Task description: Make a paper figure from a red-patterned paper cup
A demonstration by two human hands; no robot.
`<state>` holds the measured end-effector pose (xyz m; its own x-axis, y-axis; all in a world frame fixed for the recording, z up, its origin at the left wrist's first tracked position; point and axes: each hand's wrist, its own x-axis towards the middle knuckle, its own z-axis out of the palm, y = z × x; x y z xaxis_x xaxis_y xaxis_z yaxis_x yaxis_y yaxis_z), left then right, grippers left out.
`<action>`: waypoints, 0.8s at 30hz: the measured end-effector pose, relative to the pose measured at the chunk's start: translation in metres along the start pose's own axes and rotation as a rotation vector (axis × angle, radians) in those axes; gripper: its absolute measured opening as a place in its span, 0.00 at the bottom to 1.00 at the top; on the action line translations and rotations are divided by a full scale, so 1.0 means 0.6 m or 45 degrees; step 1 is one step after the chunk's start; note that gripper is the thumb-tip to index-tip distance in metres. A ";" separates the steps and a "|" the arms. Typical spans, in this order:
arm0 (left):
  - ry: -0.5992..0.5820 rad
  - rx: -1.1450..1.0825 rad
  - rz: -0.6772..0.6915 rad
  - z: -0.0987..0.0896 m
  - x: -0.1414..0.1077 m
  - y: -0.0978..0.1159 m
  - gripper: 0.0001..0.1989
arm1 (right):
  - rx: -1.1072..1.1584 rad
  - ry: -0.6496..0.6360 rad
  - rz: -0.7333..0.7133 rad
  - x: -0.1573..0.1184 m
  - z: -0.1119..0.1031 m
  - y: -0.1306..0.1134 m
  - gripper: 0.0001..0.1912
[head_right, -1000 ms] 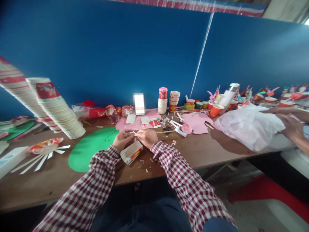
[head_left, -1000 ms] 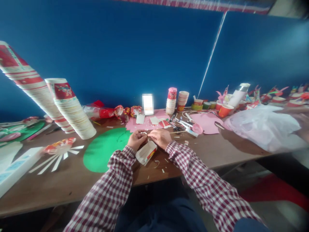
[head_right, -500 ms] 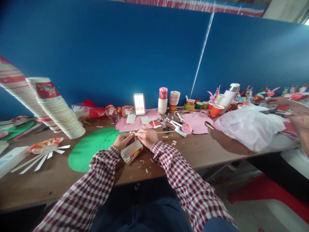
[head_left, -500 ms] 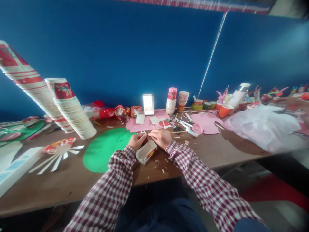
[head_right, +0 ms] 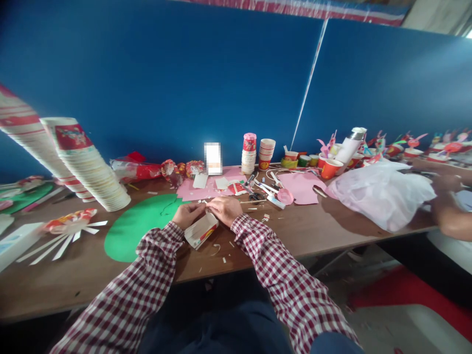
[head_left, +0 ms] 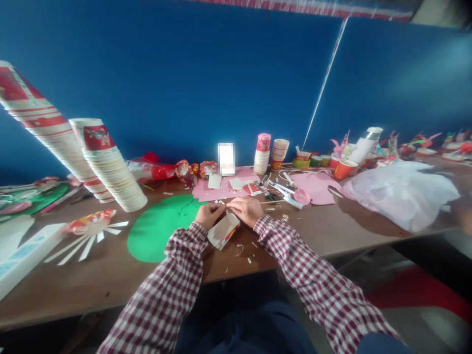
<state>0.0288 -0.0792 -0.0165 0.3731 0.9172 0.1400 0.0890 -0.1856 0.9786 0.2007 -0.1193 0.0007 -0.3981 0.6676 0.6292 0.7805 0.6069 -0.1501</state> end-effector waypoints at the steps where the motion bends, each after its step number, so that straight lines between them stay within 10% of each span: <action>1: -0.005 -0.007 -0.004 0.000 0.000 0.000 0.17 | 0.000 0.003 -0.011 0.000 0.000 0.001 0.10; 24: -0.053 0.021 -0.009 -0.008 0.008 -0.022 0.19 | 0.054 0.019 -0.062 0.001 0.002 0.008 0.11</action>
<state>0.0249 -0.0707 -0.0277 0.4101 0.9032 0.1265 0.1066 -0.1853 0.9769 0.2034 -0.1152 -0.0005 -0.4279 0.6304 0.6477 0.7389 0.6566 -0.1510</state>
